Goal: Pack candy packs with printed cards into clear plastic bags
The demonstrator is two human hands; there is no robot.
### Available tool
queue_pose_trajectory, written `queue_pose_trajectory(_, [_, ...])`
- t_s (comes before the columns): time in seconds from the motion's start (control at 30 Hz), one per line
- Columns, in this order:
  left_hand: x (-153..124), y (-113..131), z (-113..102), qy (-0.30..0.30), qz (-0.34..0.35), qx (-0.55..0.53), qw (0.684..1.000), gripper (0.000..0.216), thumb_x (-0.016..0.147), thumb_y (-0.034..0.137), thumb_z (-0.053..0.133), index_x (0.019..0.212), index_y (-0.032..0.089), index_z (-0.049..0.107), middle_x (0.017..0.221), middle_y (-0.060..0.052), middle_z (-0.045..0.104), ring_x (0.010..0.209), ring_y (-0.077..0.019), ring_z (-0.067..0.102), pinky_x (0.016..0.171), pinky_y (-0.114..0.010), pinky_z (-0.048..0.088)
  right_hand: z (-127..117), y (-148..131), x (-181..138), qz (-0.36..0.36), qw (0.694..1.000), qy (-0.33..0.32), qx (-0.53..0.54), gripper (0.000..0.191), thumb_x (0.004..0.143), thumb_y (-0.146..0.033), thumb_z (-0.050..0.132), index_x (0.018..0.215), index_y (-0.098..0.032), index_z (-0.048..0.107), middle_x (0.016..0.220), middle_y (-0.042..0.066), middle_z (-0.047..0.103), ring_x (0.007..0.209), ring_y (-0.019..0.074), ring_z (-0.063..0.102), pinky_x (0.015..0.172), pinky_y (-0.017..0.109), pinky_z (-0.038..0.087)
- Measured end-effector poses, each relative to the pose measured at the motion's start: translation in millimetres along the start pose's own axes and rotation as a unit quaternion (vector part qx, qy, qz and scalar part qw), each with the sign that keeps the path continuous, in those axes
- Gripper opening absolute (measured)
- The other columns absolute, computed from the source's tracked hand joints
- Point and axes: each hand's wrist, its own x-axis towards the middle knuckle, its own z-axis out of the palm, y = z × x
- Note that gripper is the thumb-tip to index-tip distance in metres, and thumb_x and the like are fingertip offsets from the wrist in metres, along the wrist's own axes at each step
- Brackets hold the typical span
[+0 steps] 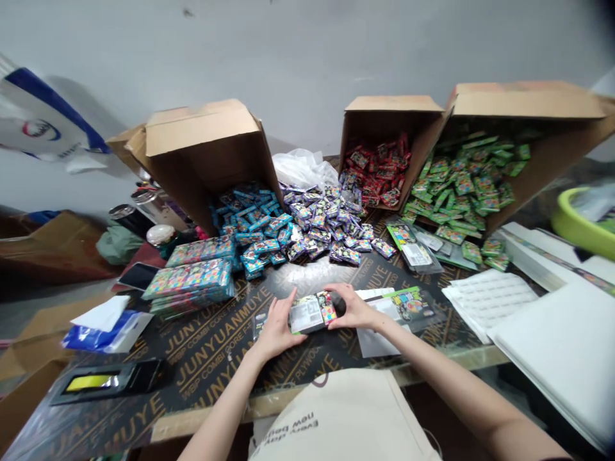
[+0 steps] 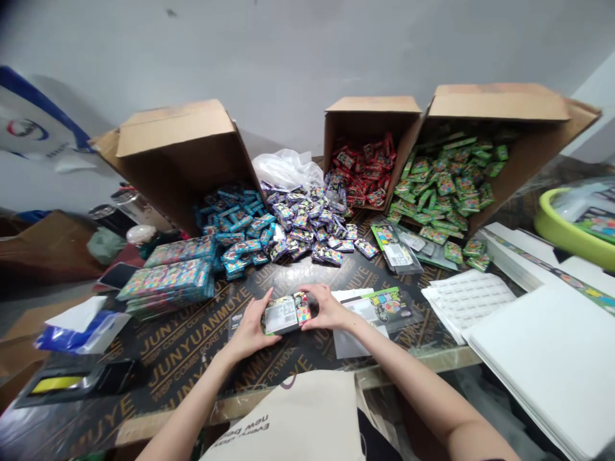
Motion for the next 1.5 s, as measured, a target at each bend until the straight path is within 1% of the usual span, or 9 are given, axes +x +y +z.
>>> queue_pose_trajectory(0.13, [4.6, 0.1, -1.5, 0.021, -0.011, 0.007, 1.0, 0.094, 0.063, 0.036, 0.063, 0.139, 0.018, 0.009, 0.119, -0.01, 0.049, 0.109, -0.0263, 0.046, 0.1, -0.048, 0.025, 0.9, -9.4, -3.9, 0.031, 0.997, 0.059, -0.026, 0.098, 0.049, -0.055, 0.073, 0.131, -0.021, 0.03, 0.123, 0.012, 0.049, 0.114, 0.0281, 0.041, 0.099, 0.043, 0.018])
queue_pose_trajectory(0.37, [18.1, -15.6, 21.4, 0.021, 0.015, 0.039, 0.999, 0.093, 0.066, 0.041, 0.061, 0.139, 0.018, 0.007, 0.114, -0.01, 0.052, 0.1, -0.0264, 0.051, 0.089, -0.042, 0.038, -33.2, 6.2, -14.4, 0.079, 0.988, 0.089, -0.099, 0.052, 0.085, -0.043, 0.044, 0.132, -0.027, 0.029, 0.12, 0.005, 0.054, 0.117, 0.02, 0.04, 0.101, 0.04, 0.015])
queue_pose_trajectory(0.43, [17.5, -19.3, 27.9, 0.018, 0.027, 0.064, 0.997, 0.092, 0.066, 0.041, 0.06, 0.139, 0.018, 0.009, 0.113, -0.011, 0.053, 0.099, -0.0272, 0.051, 0.088, -0.043, 0.038, -79.3, 35.8, -22.8, 0.173, 0.939, 0.235, -0.18, 0.049, 0.083, -0.043, 0.044, 0.128, -0.024, 0.036, 0.127, 0.008, 0.046, 0.119, 0.0226, 0.036, 0.099, 0.04, 0.019])
queue_pose_trajectory(0.6, [12.8, -29.7, 38.8, 0.026, 0.047, 0.111, 0.992, 0.084, 0.066, 0.039, 0.058, 0.137, 0.02, 0.018, 0.109, -0.009, 0.057, 0.1, -0.0277, 0.052, 0.091, -0.045, 0.035, -201.5, 118.1, -67.2, 0.524, 0.676, 0.421, -0.302, 0.059, 0.079, -0.041, 0.045, 0.131, -0.016, 0.031, 0.133, 0.021, 0.032, 0.12, 0.0352, 0.026, 0.089, 0.05, 0.022])
queue_pose_trajectory(0.7, [10.4, -37.5, 43.8, 0.026, 0.055, 0.117, 0.991, 0.083, 0.066, 0.038, 0.058, 0.137, 0.021, 0.017, 0.114, -0.01, 0.054, 0.101, -0.0272, 0.052, 0.091, -0.044, 0.036, -234.1, 140.4, -92.7, 0.575, 0.638, 0.419, -0.294, 0.054, 0.077, -0.033, 0.049, 0.125, -0.01, 0.037, 0.116, 0.024, 0.047, 0.112, 0.0364, 0.035, 0.086, 0.051, 0.022])
queue_pose_trajectory(0.9, [11.0, -24.3, 35.4, 0.078, 0.058, 0.091, 0.991, 0.083, 0.068, 0.04, 0.06, 0.137, 0.023, 0.018, 0.126, -0.012, 0.044, 0.114, -0.0303, 0.043, 0.097, -0.051, 0.03, -225.4, 119.1, -94.4, 0.515, 0.67, 0.447, -0.295, 0.049, 0.075, -0.023, 0.046, 0.122, -0.012, 0.039, 0.115, 0.018, 0.049, 0.107, 0.0296, 0.041, 0.087, 0.042, 0.029])
queue_pose_trajectory(1.07, [32.4, 46.0, 15.1, 0.167, -0.044, -0.128, 0.977, 0.061, 0.073, 0.041, 0.057, 0.127, 0.019, 0.04, 0.129, -0.011, 0.043, 0.119, -0.0264, 0.04, 0.101, -0.044, 0.029, -121.0, 43.7, -46.6, 0.221, 0.852, 0.444, -0.168, 0.047, 0.076, -0.029, 0.052, 0.12, -0.019, 0.042, 0.114, 0.01, 0.051, 0.103, 0.0233, 0.049, 0.087, 0.036, 0.039])
queue_pose_trajectory(1.23, [57.0, 82.2, 16.3, -0.002, -0.218, -0.536, 0.816, 0.048, 0.077, 0.05, 0.049, 0.097, 0.008, 0.063, 0.086, -0.012, 0.066, 0.076, -0.0193, 0.062, 0.075, -0.033, 0.046, -4.6, -37.9, -24.9, 0.082, 0.951, 0.296, -0.041, 0.045, 0.075, -0.025, 0.056, 0.119, -0.029, 0.046, 0.111, 0.006, 0.052, 0.106, 0.0239, 0.048, 0.092, 0.041, 0.04])
queue_pose_trajectory(1.5, [32.0, 60.0, 5.7, -0.055, -0.2, -0.516, 0.831, 0.039, 0.072, 0.046, 0.057, 0.071, 0.007, 0.066, 0.061, -0.007, 0.064, 0.056, -0.0155, 0.057, 0.059, -0.028, 0.043, -11.8, -52.2, -13.9, 0.012, 0.997, 0.067, 0.026, 0.082, 0.06, -0.032, 0.069, 0.131, -0.024, 0.03, 0.131, 0.008, 0.039, 0.122, 0.0272, 0.035, 0.102, 0.043, 0.028])
